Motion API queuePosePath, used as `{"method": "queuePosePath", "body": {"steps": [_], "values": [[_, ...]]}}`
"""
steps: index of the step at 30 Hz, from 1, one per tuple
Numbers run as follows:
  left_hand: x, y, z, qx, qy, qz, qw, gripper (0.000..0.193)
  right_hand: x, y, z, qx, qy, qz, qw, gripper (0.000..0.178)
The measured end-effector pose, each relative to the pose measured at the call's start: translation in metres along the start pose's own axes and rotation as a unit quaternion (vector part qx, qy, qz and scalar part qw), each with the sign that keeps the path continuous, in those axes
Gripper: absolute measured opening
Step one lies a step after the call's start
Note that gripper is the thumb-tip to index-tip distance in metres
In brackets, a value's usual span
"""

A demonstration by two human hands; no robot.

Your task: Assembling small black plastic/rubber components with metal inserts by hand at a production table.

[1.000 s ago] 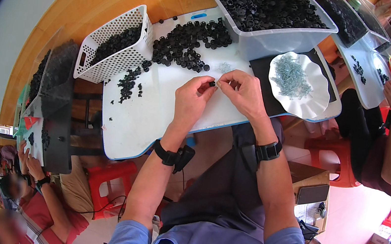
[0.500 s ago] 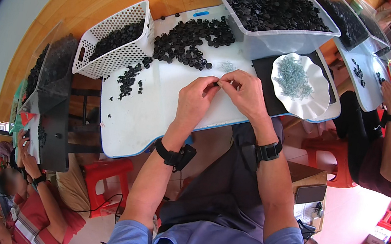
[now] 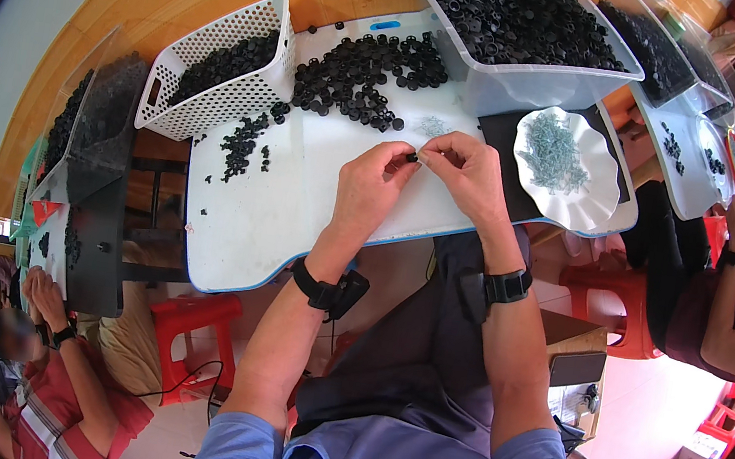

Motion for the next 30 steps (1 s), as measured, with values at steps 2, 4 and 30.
{"method": "queuePosePath", "body": {"steps": [2, 4, 30], "values": [[0.001, 0.000, -0.001, -0.001, -0.003, 0.003, 1.000, 0.024, -0.002, 0.000, 0.000, -0.004, 0.010, 0.000, 1.000, 0.017], [0.001, 0.000, 0.001, -0.004, 0.000, 0.008, 1.000, 0.025, -0.003, -0.001, 0.000, -0.007, 0.021, -0.001, 1.000, 0.017], [-0.007, -0.001, -0.005, -0.030, 0.148, -0.100, 0.983, 0.018, -0.001, 0.001, -0.003, -0.019, -0.026, -0.005, 0.999, 0.017]]}}
Point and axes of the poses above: each hand's wrist, its own y-axis away from the middle knuckle, its own z-axis out of the palm, x = y × z, the point moved 5 cm from there along -y, towards the middle knuckle, and after that the axes turned 8 degrees about -y, right-handed, at the moved point
